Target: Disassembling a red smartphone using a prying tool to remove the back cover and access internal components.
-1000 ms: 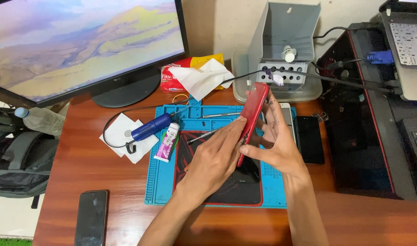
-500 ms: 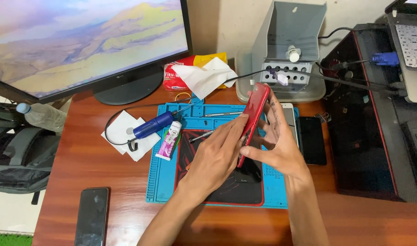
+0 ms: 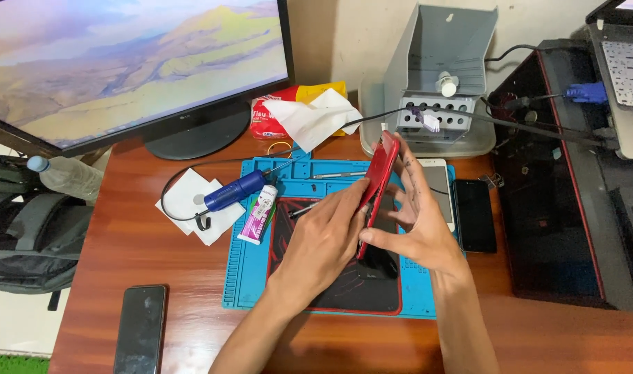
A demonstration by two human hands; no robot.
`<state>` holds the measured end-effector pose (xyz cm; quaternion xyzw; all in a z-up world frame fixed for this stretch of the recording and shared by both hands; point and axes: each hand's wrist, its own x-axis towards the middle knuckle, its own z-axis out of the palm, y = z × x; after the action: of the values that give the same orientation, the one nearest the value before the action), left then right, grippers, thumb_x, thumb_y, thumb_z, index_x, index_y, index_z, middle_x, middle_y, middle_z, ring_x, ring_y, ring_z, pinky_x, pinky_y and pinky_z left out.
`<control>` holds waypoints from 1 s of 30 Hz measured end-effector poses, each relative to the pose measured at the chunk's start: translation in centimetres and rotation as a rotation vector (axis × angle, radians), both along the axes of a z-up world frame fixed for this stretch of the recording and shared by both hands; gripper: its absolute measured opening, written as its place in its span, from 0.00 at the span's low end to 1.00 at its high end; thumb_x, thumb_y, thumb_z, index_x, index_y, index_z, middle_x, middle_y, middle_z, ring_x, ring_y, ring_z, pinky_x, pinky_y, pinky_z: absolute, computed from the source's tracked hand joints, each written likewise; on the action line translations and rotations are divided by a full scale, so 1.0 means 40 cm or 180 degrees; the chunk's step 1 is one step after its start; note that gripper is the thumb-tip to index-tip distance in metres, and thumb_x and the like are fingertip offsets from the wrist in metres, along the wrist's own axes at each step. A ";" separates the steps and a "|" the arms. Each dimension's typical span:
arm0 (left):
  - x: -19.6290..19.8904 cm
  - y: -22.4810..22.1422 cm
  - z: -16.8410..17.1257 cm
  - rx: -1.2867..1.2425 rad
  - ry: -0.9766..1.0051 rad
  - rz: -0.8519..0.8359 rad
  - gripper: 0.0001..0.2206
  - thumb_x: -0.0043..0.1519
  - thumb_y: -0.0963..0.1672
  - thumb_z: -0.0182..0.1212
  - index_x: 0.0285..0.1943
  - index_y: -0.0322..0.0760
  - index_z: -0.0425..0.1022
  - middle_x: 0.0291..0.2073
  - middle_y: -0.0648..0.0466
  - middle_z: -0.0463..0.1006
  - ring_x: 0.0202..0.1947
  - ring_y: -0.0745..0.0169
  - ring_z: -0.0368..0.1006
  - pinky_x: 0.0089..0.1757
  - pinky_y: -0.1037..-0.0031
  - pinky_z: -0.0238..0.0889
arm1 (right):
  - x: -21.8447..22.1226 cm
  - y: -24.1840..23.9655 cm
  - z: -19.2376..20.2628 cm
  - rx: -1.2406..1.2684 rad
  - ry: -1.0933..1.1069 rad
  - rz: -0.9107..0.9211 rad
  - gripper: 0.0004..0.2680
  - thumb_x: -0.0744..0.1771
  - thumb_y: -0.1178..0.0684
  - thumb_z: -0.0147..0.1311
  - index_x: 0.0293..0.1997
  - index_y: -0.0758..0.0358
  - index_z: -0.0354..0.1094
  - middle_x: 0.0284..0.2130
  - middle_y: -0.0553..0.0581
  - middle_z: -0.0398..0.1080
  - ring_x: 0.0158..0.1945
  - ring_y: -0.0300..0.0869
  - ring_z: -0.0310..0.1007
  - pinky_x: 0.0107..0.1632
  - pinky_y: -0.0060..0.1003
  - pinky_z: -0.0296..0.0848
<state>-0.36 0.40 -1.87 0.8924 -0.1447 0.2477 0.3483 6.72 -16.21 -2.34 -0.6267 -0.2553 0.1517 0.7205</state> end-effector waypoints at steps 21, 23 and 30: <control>-0.013 -0.002 0.042 -0.0290 0.0098 0.0073 0.17 0.66 0.38 0.54 0.65 0.23 0.72 0.41 0.35 0.81 0.47 0.40 0.80 0.43 0.60 0.76 | -0.019 0.003 0.034 -0.0260 -0.0170 0.0192 0.49 0.54 0.60 0.74 0.80 0.53 0.34 0.77 0.62 0.43 0.63 0.50 0.63 0.56 0.54 0.75; -0.009 0.000 0.034 -0.0300 0.0082 0.0080 0.17 0.66 0.38 0.55 0.64 0.23 0.72 0.41 0.35 0.81 0.46 0.40 0.80 0.42 0.60 0.76 | -0.019 0.001 0.033 -0.0286 -0.0192 0.0175 0.49 0.54 0.60 0.74 0.80 0.53 0.34 0.77 0.63 0.43 0.62 0.50 0.63 0.56 0.54 0.76; -0.012 0.007 0.031 -0.0325 0.0115 0.0191 0.16 0.68 0.41 0.55 0.63 0.23 0.73 0.38 0.35 0.82 0.43 0.41 0.81 0.39 0.62 0.77 | -0.033 0.018 0.047 -0.0278 -0.0208 0.0234 0.50 0.53 0.60 0.74 0.80 0.53 0.33 0.77 0.63 0.44 0.63 0.50 0.64 0.57 0.53 0.76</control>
<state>-0.85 0.69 -0.64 0.8818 -0.0988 0.2488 0.3883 5.40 -15.50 -0.47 -0.6524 -0.2946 0.1685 0.6777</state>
